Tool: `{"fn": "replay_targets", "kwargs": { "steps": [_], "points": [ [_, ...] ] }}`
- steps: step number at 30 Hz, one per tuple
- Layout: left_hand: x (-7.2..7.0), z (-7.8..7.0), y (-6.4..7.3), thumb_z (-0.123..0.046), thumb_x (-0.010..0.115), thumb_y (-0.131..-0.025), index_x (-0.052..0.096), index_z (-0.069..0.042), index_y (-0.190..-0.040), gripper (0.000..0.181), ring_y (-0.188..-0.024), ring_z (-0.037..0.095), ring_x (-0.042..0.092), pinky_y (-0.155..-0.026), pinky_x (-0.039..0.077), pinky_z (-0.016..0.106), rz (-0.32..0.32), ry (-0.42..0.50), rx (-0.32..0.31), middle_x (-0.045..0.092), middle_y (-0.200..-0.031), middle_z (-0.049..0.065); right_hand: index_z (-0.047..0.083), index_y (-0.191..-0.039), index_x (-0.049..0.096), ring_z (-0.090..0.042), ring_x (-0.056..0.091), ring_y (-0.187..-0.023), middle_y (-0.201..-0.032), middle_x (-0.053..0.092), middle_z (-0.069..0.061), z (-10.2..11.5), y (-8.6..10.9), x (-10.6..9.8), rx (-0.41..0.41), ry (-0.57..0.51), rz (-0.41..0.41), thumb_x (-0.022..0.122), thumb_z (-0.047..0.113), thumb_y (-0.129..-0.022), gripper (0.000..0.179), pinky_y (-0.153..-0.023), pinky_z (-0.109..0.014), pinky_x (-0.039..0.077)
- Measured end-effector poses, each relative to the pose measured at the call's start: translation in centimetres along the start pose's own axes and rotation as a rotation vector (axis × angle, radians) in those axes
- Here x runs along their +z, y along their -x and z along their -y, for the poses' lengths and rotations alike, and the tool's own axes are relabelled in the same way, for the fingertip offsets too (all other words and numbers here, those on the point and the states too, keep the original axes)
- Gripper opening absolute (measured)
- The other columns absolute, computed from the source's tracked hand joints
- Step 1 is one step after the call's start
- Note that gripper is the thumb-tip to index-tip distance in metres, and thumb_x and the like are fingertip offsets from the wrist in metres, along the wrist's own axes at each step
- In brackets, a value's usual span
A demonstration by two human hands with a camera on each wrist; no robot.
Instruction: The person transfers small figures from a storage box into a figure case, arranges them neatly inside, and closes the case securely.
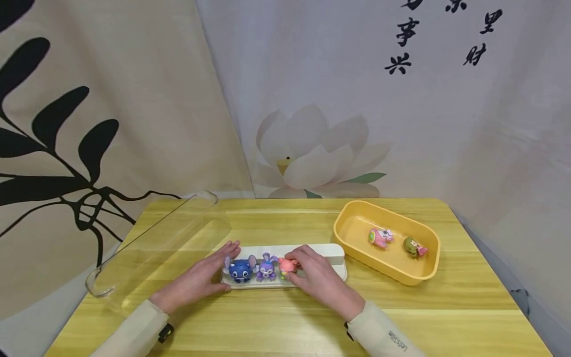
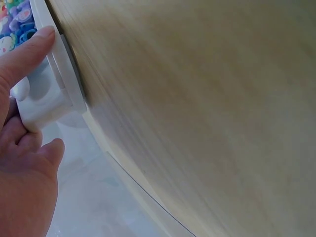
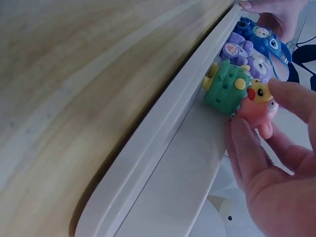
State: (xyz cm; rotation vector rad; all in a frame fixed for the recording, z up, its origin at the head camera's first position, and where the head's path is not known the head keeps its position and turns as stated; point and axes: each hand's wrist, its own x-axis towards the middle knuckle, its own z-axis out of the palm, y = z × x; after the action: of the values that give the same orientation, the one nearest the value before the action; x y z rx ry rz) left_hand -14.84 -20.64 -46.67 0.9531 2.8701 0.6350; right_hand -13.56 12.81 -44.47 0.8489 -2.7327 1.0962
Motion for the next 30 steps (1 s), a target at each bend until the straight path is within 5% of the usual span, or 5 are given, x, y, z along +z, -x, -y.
{"fn": "replay_targets", "kwargs": {
  "steps": [13, 24, 30],
  "points": [
    [0.1, 0.0, -0.1, -0.021, 0.087, -0.083, 0.034, -0.010, -0.162, 0.096, -0.156, 0.030, 0.023, -0.117, 0.035, 0.057, -0.014, 0.001, 0.011, 0.023, -0.170, 0.009, 0.011, -0.128, 0.068, -0.020, 0.068, -0.104, -0.124, 0.064, 0.004, -0.3, 1.2, -1.8, 0.025, 0.087, -0.052, 0.083, 0.024, -0.089, 0.044, -0.087, -0.037, 0.061],
    [0.1, 0.0, 0.1, -0.021, 0.087, -0.083, 0.034, -0.009, -0.162, 0.096, -0.155, 0.031, 0.024, -0.118, 0.034, 0.056, -0.021, 0.004, 0.014, 0.024, -0.170, 0.010, 0.008, -0.127, 0.069, -0.032, 0.064, -0.117, -0.128, 0.067, -0.007, -2.3, 2.8, -7.7, 0.049, 0.164, -0.216, 0.075, 0.026, -0.096, 0.036, -0.091, -0.055, 0.057],
    [0.1, 0.0, 0.1, -0.022, 0.088, -0.082, 0.035, -0.009, -0.161, 0.096, -0.155, 0.030, 0.025, -0.118, 0.034, 0.055, -0.015, -0.002, 0.013, 0.025, -0.170, 0.010, 0.006, -0.130, 0.067, -0.037, 0.064, -0.116, -0.131, 0.066, -0.013, -4.4, 4.0, -10.4, 0.140, 0.176, -0.234, 0.071, 0.027, -0.100, 0.037, -0.093, -0.059, 0.055]
  ]
}}
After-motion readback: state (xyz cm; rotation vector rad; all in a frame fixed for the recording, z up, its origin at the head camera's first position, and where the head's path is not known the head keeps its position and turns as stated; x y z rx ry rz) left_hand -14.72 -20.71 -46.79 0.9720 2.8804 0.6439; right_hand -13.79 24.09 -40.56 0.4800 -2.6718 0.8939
